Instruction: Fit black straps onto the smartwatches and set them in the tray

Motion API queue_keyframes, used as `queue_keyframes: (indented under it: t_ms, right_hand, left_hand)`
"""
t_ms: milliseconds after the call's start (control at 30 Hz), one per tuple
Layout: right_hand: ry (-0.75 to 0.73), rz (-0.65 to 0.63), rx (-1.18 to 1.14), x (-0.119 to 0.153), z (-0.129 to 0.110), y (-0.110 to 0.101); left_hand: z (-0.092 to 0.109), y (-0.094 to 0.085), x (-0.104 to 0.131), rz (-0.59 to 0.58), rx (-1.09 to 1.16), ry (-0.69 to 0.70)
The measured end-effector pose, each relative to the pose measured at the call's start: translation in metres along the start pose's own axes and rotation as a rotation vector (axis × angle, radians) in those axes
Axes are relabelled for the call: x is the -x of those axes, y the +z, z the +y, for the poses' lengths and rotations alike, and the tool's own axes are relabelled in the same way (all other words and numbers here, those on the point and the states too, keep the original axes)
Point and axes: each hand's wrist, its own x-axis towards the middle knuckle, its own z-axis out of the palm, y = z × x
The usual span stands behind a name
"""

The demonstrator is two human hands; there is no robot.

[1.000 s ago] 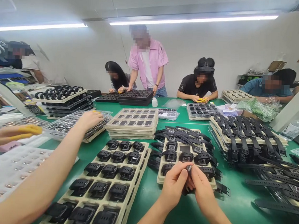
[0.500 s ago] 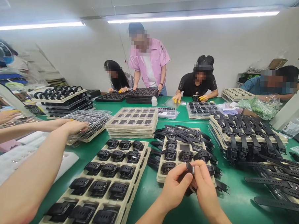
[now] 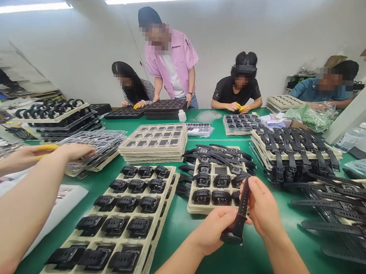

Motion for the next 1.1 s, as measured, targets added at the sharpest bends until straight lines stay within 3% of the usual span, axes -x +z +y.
queue_keyframes:
  t_ms: [200,400,500,600,700,767,900,1100]
  right_hand:
    - [0.027,-0.007,0.027,0.003,-0.002,0.003]
    - [0.008,-0.03,0.068,0.002,0.0,0.001]
    - [-0.103,-0.083,0.236,0.003,0.0,-0.004]
    - [-0.23,-0.202,0.484,0.008,0.001,-0.007]
    - [-0.196,-0.298,0.545,0.013,0.008,-0.004]
    - [-0.138,-0.259,0.456,0.015,0.014,-0.001]
    - [-0.05,-0.184,0.195,0.014,0.023,0.002]
    - [0.002,-0.141,0.087,0.011,0.021,0.003]
  left_hand:
    - [-0.012,-0.005,-0.005,-0.114,0.144,0.004]
    - [-0.009,-0.001,-0.002,-0.067,-0.008,0.028]
    - [-0.002,-0.002,0.002,0.129,-0.383,0.235]
    - [0.005,-0.01,0.006,0.402,-0.969,0.648]
    - [0.008,-0.019,0.009,0.487,-1.351,0.906]
    - [0.008,-0.02,0.011,0.483,-1.438,0.931]
    - [0.01,-0.016,0.013,0.447,-1.364,0.934]
    - [0.012,-0.018,0.012,0.453,-1.389,1.157]
